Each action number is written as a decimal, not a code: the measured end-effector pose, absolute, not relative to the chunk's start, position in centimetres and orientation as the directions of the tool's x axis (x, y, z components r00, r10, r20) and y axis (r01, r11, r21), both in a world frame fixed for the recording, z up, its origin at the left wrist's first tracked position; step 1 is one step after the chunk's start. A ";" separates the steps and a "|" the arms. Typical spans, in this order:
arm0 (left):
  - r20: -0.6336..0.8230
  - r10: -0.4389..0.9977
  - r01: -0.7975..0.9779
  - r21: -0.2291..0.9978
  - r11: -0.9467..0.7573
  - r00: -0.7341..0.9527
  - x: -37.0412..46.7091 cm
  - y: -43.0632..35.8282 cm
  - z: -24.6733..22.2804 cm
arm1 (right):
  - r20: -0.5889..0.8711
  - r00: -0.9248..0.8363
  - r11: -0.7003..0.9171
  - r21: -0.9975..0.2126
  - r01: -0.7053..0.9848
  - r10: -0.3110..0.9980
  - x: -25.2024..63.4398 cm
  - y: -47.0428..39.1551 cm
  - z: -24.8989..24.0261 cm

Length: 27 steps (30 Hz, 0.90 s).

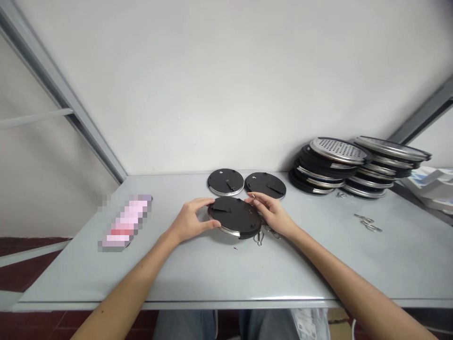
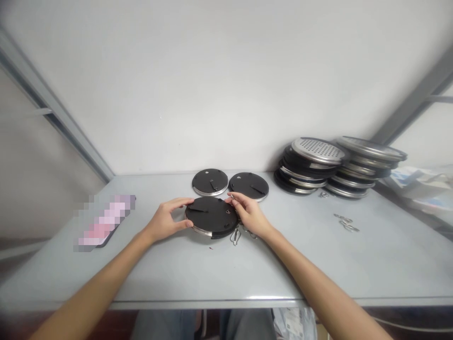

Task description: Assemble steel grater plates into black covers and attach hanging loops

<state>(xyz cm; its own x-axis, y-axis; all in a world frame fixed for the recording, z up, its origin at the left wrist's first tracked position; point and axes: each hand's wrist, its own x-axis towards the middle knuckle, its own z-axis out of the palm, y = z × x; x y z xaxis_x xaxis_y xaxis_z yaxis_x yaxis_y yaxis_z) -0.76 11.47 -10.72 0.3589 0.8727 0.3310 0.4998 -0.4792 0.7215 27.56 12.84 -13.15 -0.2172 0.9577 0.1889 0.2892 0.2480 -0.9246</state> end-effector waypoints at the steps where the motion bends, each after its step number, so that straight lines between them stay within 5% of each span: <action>1: 0.338 0.871 0.503 0.716 -0.484 0.358 -0.8 11.5 -10.8 | 0.193 -0.224 0.255 -0.921 0.294 0.955 27.6 12.9 -13.2; 27: 0.334 0.880 0.485 0.739 -0.467 0.339 -0.1 10.9 -10.4 | 0.241 -0.256 0.323 -0.878 0.354 0.936 27.6 12.9 -13.3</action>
